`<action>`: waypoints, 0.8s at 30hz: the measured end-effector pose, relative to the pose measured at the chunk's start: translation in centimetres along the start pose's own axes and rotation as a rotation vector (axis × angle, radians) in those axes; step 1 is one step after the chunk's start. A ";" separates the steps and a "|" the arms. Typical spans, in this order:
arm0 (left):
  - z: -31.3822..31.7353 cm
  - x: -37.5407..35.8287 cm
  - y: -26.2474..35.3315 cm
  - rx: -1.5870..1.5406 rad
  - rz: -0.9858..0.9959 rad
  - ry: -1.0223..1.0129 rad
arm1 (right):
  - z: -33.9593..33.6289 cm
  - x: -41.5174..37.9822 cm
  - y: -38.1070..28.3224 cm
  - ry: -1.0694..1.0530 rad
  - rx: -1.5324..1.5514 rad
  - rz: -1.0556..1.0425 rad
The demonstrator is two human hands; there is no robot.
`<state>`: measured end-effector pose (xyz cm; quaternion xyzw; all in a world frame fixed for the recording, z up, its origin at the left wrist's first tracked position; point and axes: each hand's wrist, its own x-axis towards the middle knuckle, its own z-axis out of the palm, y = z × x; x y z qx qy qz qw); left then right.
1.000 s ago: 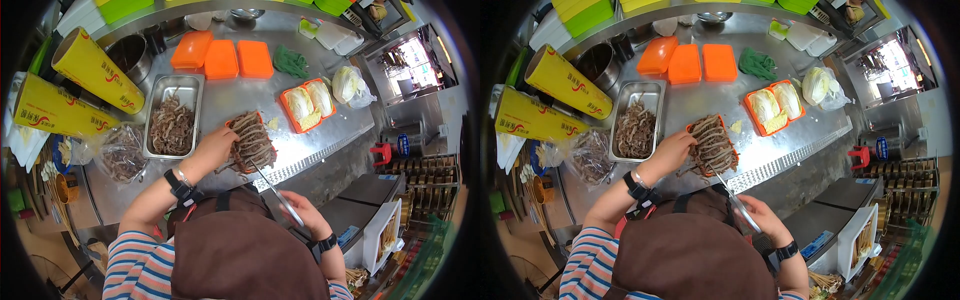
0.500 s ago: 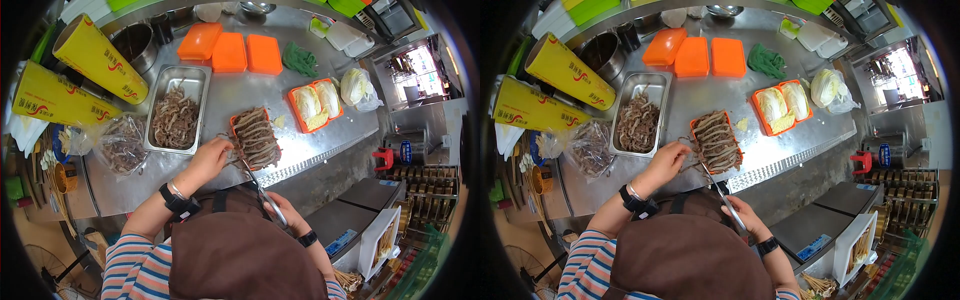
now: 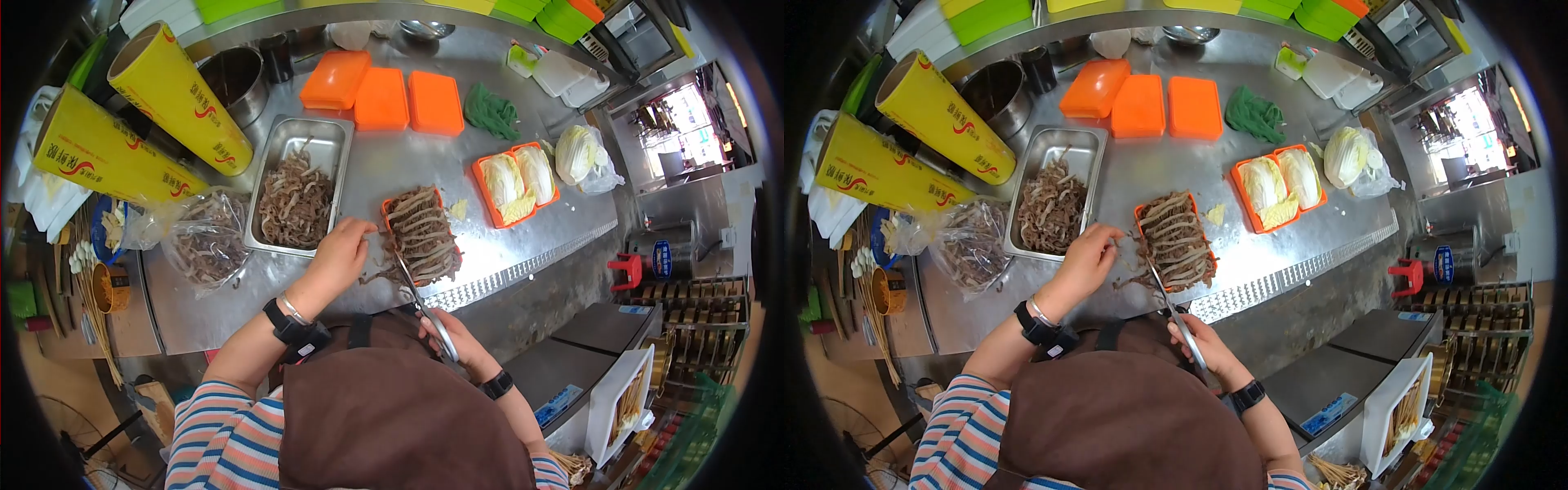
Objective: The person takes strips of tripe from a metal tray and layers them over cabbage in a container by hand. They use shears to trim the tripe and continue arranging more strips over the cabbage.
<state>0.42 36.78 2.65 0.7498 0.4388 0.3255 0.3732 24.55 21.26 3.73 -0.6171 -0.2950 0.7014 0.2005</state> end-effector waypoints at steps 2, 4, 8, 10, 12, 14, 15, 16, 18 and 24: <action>0.3 0.3 -0.1 0.015 -0.007 0.012 | 0.4 0.7 -0.3 -0.007 0.022 0.011; 0.6 0.5 -0.2 0.038 0.004 0.002 | 0.9 1.4 -1.0 0.006 0.038 0.008; 0.9 0.5 -0.4 0.016 0.003 0.019 | 2.0 2.3 -2.9 0.050 0.051 0.000; 0.8 0.5 -0.3 0.014 0.001 0.014 | 2.1 2.9 -3.0 0.068 0.039 -0.021; 0.9 0.5 -0.3 0.005 0.001 0.017 | 2.4 2.7 -3.7 0.084 0.048 -0.039; 0.7 0.2 -0.5 -0.005 0.002 0.021 | 2.8 2.7 -3.8 0.102 0.056 -0.058; 0.4 -0.2 -0.8 0.035 -0.002 0.029 | 3.0 2.8 -3.5 0.096 0.031 -0.073; 0.6 0.1 -0.9 0.059 0.022 0.030 | 2.6 2.8 -3.3 0.122 0.009 -0.099; 1.2 0.0 -1.6 0.083 -0.012 0.034 | 2.3 5.0 0.4 0.187 -0.166 -0.219; 0.9 0.5 0.2 0.006 -0.008 -0.042 | 2.4 4.8 -0.1 0.255 -0.234 -0.374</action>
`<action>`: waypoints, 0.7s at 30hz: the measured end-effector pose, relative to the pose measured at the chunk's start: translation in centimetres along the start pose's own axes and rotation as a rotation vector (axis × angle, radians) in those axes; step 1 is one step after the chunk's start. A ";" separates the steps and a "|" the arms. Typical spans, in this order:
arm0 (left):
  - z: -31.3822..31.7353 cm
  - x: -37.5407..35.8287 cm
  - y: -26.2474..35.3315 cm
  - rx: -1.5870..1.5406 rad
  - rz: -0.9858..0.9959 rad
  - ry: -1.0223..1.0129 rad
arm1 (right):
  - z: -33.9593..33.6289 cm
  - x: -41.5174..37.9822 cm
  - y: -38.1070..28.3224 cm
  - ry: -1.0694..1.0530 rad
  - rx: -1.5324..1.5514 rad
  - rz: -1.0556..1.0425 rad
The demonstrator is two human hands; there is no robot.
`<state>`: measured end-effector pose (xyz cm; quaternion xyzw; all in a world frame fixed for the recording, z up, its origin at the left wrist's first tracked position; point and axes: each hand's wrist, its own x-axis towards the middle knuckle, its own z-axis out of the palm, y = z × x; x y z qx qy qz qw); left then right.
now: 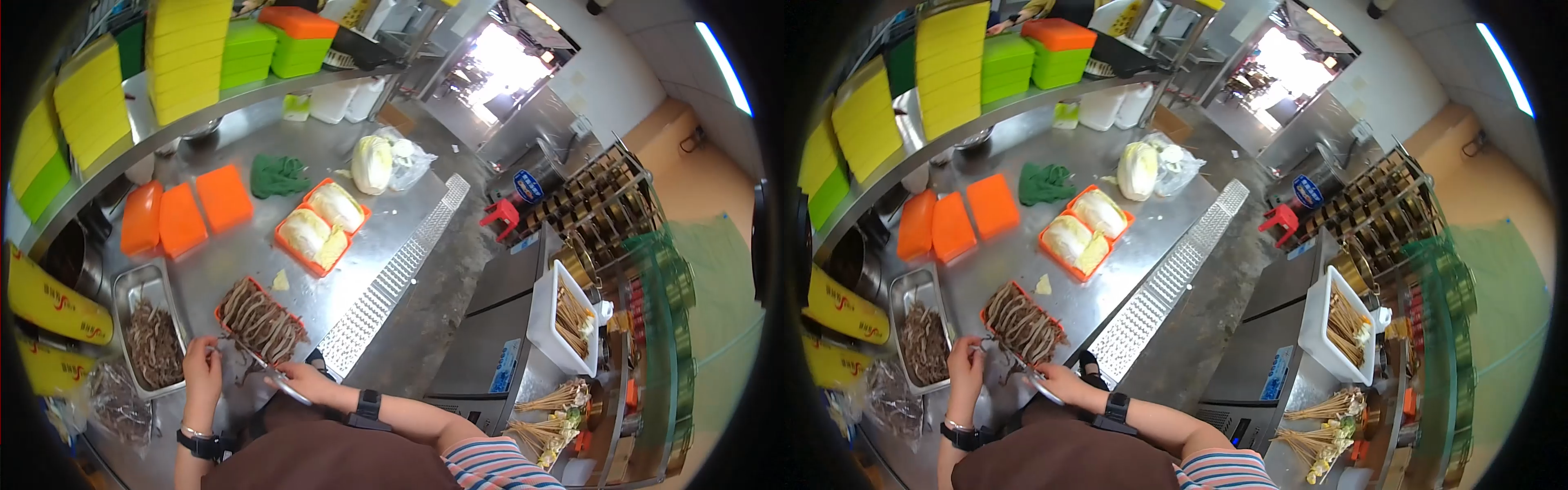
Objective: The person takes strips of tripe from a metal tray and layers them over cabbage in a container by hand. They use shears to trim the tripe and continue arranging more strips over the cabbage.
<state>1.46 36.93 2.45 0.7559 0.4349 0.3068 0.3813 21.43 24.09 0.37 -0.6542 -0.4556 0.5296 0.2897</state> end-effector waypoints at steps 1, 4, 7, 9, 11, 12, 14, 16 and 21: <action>0.0 0.1 -0.7 -0.028 -0.029 0.002 | 0.5 0.6 0.3 -0.017 0.040 0.014; 0.3 0.0 -1.4 -0.086 -0.061 0.014 | 0.9 0.6 0.8 -0.039 0.073 0.015; 0.4 0.1 -1.6 -0.031 -0.039 0.006 | 0.2 0.5 0.0 -0.077 0.026 0.033; 0.2 0.2 -1.7 0.045 -0.027 -0.014 | -0.5 0.2 -0.5 -0.113 -0.012 0.047; 0.6 0.6 -1.4 0.065 -0.048 -0.028 | -1.1 -0.3 -0.9 -0.135 -0.058 -0.041; 0.6 0.5 -1.5 0.086 -0.086 -0.038 | -1.5 -0.9 -1.5 -0.157 -0.054 -0.032; 1.6 0.5 -3.2 0.178 0.023 0.042 | -1.8 -0.8 -1.1 -0.220 -0.056 -0.032; 1.4 1.0 -1.9 0.144 0.069 0.020 | -2.7 -1.3 -1.0 -0.309 0.040 0.027; 2.1 2.0 -0.8 0.070 -0.051 -0.026 | -4.9 -3.7 -3.0 -0.361 0.156 0.250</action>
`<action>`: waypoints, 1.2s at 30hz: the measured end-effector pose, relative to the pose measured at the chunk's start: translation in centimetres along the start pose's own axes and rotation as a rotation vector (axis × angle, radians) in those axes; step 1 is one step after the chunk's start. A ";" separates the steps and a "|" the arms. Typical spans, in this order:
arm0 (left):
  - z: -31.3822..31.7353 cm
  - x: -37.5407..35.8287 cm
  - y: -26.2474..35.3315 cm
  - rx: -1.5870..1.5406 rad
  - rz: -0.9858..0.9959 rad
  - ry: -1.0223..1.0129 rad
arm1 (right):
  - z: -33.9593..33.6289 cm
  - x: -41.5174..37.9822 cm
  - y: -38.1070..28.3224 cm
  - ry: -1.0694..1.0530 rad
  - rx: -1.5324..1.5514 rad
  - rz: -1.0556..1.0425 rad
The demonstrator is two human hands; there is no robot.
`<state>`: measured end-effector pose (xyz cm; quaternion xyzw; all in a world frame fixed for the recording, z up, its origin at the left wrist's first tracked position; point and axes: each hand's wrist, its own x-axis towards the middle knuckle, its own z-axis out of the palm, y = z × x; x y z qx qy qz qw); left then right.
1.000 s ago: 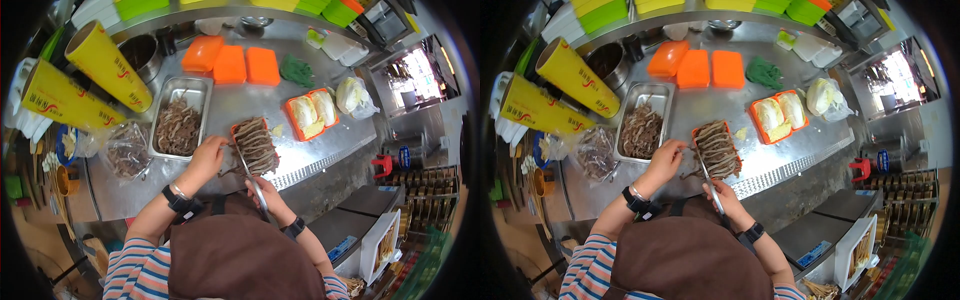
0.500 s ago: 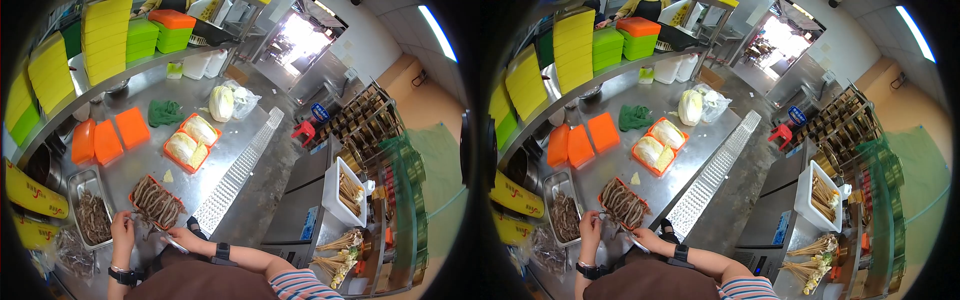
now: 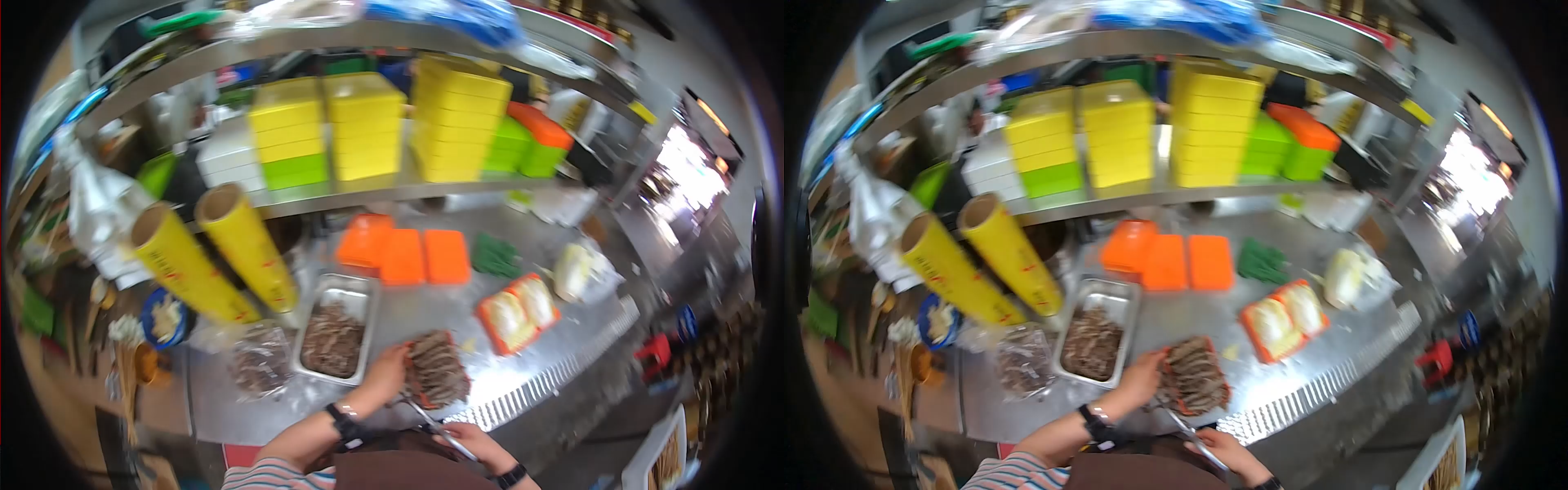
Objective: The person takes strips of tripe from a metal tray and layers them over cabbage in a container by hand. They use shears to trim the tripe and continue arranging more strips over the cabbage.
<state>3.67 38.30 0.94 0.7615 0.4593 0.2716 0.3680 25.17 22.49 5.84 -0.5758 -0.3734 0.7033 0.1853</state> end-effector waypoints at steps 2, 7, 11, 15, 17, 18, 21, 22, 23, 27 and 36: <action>0.5 -0.2 -0.6 -0.057 0.006 0.048 | -0.2 -1.1 -0.8 0.008 -0.027 0.043; 1.7 0.2 -1.4 -0.055 -0.056 -0.004 | -0.7 -2.6 -0.4 0.075 0.031 0.046; 0.9 0.3 -0.7 -0.066 0.016 0.054 | -1.4 -3.3 0.0 0.169 -0.071 0.033; 2.2 1.0 -2.7 -0.092 0.006 0.103 | -1.1 -4.1 -0.6 0.160 0.214 0.025; 1.6 1.2 -2.4 0.027 0.084 0.067 | -1.0 -4.1 -0.3 0.169 0.226 0.023; 1.3 1.3 -1.9 0.034 0.067 0.075 | -1.0 -4.1 -0.3 0.180 0.234 0.016; 0.8 1.7 -1.3 0.194 0.125 0.058 | -0.5 -3.9 -1.2 0.176 0.283 0.021; 0.9 1.8 -1.3 0.192 0.123 0.053 | -0.4 -3.6 -1.5 0.177 0.287 0.025; 0.9 2.0 -1.5 0.213 0.126 0.030 | -0.3 -3.2 -2.0 0.180 0.244 0.027; 0.9 2.2 -1.7 0.192 0.125 -0.006 | -0.3 -1.1 -3.1 0.159 0.135 0.042; 1.2 1.7 -2.0 0.139 0.066 -0.002 | -0.1 2.5 -3.4 0.195 0.075 0.065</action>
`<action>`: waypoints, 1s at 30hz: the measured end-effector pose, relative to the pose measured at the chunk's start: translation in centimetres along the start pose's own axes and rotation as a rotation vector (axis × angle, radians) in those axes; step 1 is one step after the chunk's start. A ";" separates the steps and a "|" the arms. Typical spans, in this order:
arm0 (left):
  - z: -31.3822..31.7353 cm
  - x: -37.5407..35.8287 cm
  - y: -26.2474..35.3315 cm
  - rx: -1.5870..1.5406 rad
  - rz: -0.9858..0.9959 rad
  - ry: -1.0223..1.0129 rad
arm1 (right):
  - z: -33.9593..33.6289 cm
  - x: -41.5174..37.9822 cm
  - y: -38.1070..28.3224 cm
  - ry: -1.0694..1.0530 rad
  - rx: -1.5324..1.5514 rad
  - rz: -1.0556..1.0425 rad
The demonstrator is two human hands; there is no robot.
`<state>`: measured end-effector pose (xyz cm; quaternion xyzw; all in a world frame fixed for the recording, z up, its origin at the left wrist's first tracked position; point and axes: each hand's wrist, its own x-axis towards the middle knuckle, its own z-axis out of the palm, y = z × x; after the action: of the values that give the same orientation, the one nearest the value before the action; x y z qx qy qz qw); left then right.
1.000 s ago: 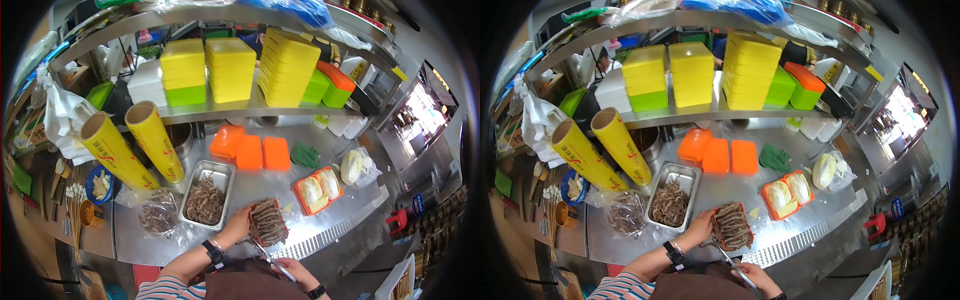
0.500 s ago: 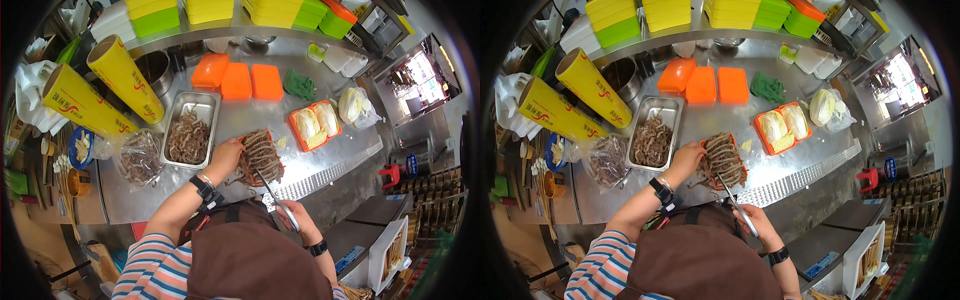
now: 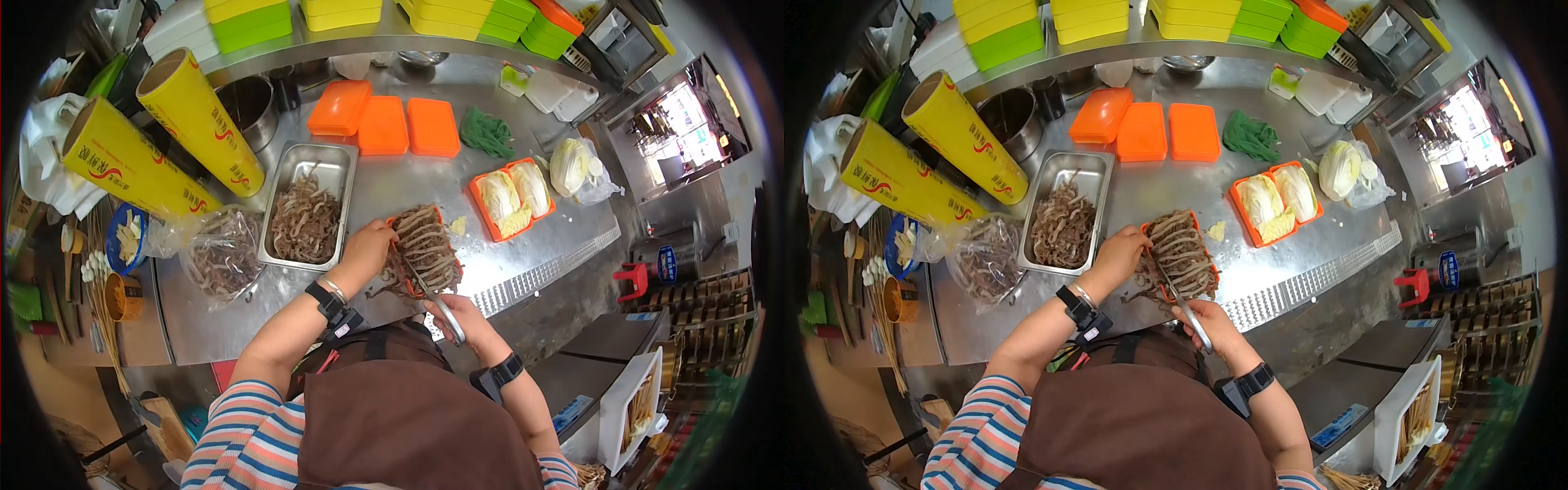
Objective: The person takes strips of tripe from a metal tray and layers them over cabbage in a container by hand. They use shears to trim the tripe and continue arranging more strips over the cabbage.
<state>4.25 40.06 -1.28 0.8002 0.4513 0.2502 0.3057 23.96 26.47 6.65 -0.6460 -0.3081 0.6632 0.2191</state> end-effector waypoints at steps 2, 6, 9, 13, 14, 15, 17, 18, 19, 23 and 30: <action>0.1 -0.1 -0.3 -0.002 0.018 0.007 | -0.3 0.2 0.0 -0.029 -0.067 0.021; -0.4 -0.5 0.4 -0.029 0.063 0.064 | 0.2 0.4 -0.8 -0.034 -0.085 0.053; -1.0 -1.2 1.1 -0.030 0.129 -0.020 | 0.3 0.1 -1.0 -0.004 -0.016 0.079; 0.1 -1.5 0.7 -0.024 0.199 0.010 | -0.3 -1.9 -1.4 0.020 -0.012 0.091; 0.1 -1.5 0.7 -0.008 0.219 -0.001 | -0.4 -2.7 -1.0 0.035 -0.011 0.103; 0.1 -1.4 0.7 0.008 0.240 -0.012 | -0.5 -3.4 -1.0 0.051 -0.010 0.115; 0.4 -1.3 0.7 -0.001 0.239 -0.014 | -0.5 -4.4 -1.3 0.018 -0.031 0.147; 0.5 -1.2 0.6 -0.005 0.241 -0.017 | -0.5 -4.6 -0.9 0.006 -0.012 0.155; 0.5 -1.1 0.6 -0.005 0.241 -0.017 | -0.5 -4.6 -0.6 -0.006 0.008 0.163; 0.7 -1.1 0.5 0.008 0.228 -0.031 | -0.4 -3.1 0.4 -0.037 -0.032 0.145; -0.2 -2.0 1.3 -0.062 0.201 -0.076 | -1.3 -4.3 -0.7 -0.013 -0.049 0.170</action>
<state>3.94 37.83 -0.47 0.8405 0.3489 0.2627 0.3206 25.48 24.12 10.25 -0.6707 -0.2699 0.6756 0.1442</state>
